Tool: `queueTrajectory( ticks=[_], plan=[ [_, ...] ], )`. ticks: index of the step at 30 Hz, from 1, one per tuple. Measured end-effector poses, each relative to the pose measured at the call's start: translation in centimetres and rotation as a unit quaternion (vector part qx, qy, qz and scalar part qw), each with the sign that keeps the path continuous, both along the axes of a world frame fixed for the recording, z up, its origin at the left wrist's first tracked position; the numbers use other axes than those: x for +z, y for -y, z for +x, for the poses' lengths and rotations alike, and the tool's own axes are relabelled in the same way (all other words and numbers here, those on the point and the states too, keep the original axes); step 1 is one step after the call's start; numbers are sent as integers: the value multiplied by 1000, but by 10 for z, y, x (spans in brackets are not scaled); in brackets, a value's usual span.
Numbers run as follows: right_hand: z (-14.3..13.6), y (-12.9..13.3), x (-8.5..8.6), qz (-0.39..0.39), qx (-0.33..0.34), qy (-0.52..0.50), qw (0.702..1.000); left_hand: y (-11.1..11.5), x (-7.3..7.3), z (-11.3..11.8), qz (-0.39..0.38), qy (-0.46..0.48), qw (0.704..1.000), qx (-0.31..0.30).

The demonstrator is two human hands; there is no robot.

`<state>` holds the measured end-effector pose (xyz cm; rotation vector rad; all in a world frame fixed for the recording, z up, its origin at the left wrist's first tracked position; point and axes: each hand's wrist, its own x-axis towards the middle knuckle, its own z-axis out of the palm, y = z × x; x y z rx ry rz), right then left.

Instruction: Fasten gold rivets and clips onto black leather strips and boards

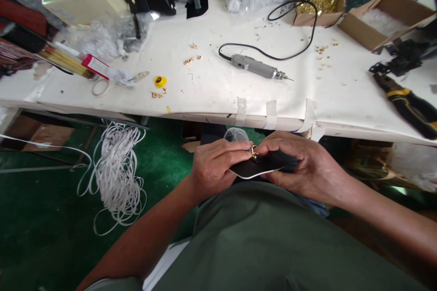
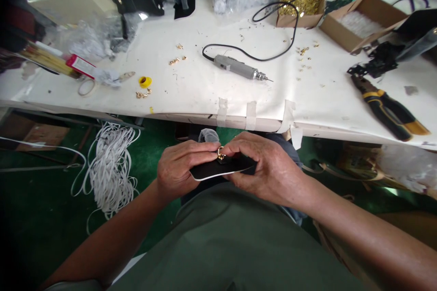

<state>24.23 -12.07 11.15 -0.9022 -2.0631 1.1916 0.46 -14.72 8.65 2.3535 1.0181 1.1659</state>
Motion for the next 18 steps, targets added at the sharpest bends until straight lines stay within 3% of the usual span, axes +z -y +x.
queueTrajectory(
  ticks=[9,18],
  plan=[
    [0,5,-2,-4,-33,20,999,2,4,5,3,-2,1000,14],
    [0,7,-2,4,-34,22,999,0,5,5,-24,-16,999,-28]
  ],
)
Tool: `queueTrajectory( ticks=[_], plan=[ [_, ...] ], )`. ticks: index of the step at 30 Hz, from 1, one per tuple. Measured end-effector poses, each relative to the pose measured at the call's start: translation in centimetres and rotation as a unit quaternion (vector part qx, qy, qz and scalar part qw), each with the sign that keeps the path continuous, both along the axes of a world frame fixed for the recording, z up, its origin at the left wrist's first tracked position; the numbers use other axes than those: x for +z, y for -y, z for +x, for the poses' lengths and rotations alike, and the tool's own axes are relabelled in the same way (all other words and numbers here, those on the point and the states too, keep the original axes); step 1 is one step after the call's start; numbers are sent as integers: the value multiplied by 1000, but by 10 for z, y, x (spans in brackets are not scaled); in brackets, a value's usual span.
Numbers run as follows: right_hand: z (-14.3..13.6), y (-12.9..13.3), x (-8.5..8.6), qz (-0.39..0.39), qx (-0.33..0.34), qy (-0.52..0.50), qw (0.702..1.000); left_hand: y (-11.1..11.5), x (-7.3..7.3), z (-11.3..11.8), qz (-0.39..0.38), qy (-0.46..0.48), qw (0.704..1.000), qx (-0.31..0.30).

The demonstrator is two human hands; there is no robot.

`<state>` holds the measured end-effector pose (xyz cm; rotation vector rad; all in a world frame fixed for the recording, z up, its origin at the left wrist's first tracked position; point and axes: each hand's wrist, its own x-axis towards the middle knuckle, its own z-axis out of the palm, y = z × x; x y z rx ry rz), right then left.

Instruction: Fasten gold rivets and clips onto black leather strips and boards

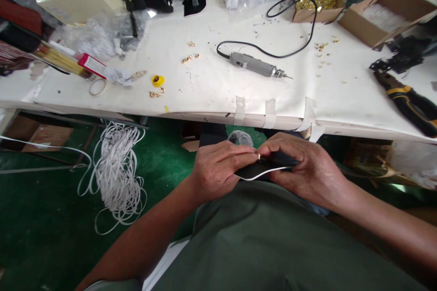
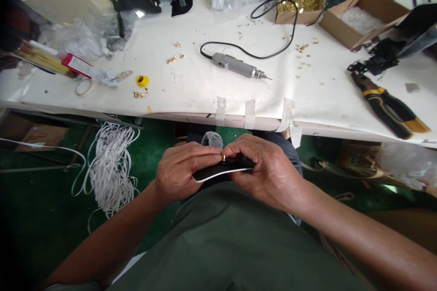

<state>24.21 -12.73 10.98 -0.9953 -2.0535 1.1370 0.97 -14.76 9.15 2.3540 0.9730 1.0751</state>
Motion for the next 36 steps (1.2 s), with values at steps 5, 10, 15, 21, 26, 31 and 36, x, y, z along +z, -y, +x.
queueTrajectory(
  ticks=[5,10,15,21,26,31,36],
  plan=[
    [2,-4,6,53,1,0,999,-2,6,0,1,14,1000,-3],
    [3,-5,9,111,24,31,993,-4,11,-1,-17,25,999,-19],
    [3,-5,-2,142,31,39,989,-5,4,-2,-47,56,997,-14],
    [-4,-21,-18,50,13,13,999,-15,-20,3,-140,103,984,41],
    [-6,-54,-23,-70,-23,75,994,-47,-33,10,-298,121,941,105],
    [-5,-86,-31,-182,-75,78,977,-84,-31,12,-407,102,896,142],
    [-3,-111,-38,-233,-77,84,966,-108,-33,13,-468,76,862,177]
  ],
)
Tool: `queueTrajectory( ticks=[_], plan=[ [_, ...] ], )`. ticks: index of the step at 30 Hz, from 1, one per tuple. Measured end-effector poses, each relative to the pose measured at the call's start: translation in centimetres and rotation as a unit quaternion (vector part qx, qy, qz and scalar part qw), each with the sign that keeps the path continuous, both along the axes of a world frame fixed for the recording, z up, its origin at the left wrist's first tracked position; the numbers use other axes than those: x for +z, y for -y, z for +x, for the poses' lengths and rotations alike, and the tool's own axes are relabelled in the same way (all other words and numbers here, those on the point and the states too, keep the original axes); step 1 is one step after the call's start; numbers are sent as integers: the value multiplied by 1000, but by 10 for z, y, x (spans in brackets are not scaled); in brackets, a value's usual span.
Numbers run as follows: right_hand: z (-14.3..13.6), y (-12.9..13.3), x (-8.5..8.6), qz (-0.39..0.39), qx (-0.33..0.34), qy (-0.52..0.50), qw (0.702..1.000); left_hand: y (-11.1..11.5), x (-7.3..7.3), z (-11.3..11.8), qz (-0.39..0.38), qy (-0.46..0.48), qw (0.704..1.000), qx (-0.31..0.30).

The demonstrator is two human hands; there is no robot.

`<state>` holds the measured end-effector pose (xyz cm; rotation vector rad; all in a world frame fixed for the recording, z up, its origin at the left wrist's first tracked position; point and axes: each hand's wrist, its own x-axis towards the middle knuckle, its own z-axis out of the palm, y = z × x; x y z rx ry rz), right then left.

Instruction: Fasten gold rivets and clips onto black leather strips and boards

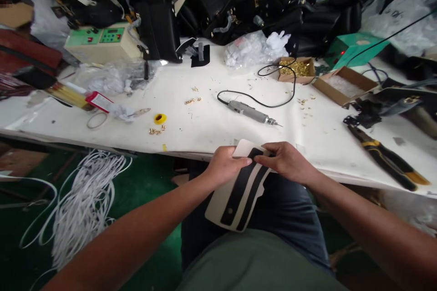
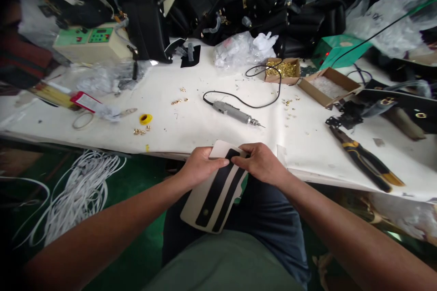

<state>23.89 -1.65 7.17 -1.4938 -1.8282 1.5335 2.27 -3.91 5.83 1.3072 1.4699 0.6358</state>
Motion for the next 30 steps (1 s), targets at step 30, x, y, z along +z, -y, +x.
queueTrajectory(
  ticks=[30],
  plan=[
    [-27,-54,2,16,121,221,968,-4,-28,8,357,-267,888,-115]
  ],
)
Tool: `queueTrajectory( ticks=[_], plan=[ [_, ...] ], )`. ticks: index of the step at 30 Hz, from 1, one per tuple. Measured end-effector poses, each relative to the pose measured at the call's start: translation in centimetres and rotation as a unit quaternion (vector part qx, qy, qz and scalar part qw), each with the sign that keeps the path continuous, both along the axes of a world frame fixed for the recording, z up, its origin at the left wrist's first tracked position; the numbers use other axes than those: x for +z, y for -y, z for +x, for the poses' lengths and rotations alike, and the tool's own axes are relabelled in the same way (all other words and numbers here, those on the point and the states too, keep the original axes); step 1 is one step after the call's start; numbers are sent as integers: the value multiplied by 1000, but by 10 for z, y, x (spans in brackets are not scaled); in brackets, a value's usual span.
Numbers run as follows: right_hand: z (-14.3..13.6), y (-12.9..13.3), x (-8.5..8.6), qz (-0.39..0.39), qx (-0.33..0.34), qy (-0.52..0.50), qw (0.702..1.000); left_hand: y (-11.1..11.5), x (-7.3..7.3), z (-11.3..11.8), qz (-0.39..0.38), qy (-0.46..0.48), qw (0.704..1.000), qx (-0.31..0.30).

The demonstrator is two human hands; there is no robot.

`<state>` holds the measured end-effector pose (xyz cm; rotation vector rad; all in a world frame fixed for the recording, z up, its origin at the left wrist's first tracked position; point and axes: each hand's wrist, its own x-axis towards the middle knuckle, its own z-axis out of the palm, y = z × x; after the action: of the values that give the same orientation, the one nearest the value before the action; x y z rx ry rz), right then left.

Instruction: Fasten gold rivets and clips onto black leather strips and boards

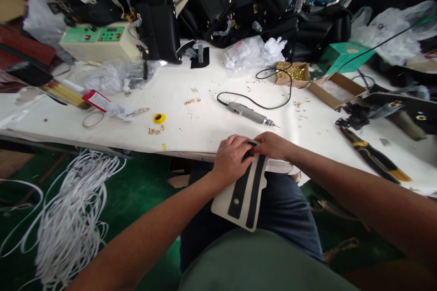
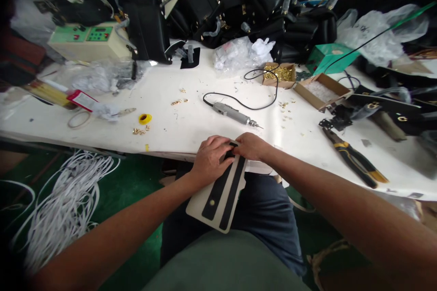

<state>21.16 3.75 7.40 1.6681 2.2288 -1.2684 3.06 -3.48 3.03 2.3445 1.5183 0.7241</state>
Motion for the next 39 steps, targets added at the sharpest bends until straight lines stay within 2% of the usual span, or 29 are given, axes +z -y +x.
queueTrajectory(
  ticks=[2,6,9,14,20,24,26,28,32,35,39],
  plan=[
    [2,-1,-2,-7,-7,-4,1000,-2,-6,1,-6,26,1000,-15],
    [7,-1,-6,-18,-21,-14,1000,-5,-18,2,-24,58,998,23],
    [8,6,-10,14,-61,-32,998,-5,-21,1,-36,66,997,30],
    [4,25,-13,92,-141,-10,986,-4,-17,0,-52,71,996,34],
    [-2,32,-18,112,-166,-2,980,-6,-9,1,-67,46,996,35],
    [2,44,-20,184,-182,-28,966,-7,-10,1,-37,42,998,41],
    [15,52,-21,227,-199,-56,952,-8,-11,1,-21,42,998,45],
    [41,56,-23,263,-229,-64,935,-10,-13,1,-9,43,998,41],
    [118,50,-29,301,-309,0,902,-12,-15,1,1,40,999,32],
    [167,36,-35,303,-340,44,889,-13,-16,1,-3,32,999,40],
    [190,18,-43,293,-333,74,893,-14,-19,0,-5,27,999,43]
  ],
)
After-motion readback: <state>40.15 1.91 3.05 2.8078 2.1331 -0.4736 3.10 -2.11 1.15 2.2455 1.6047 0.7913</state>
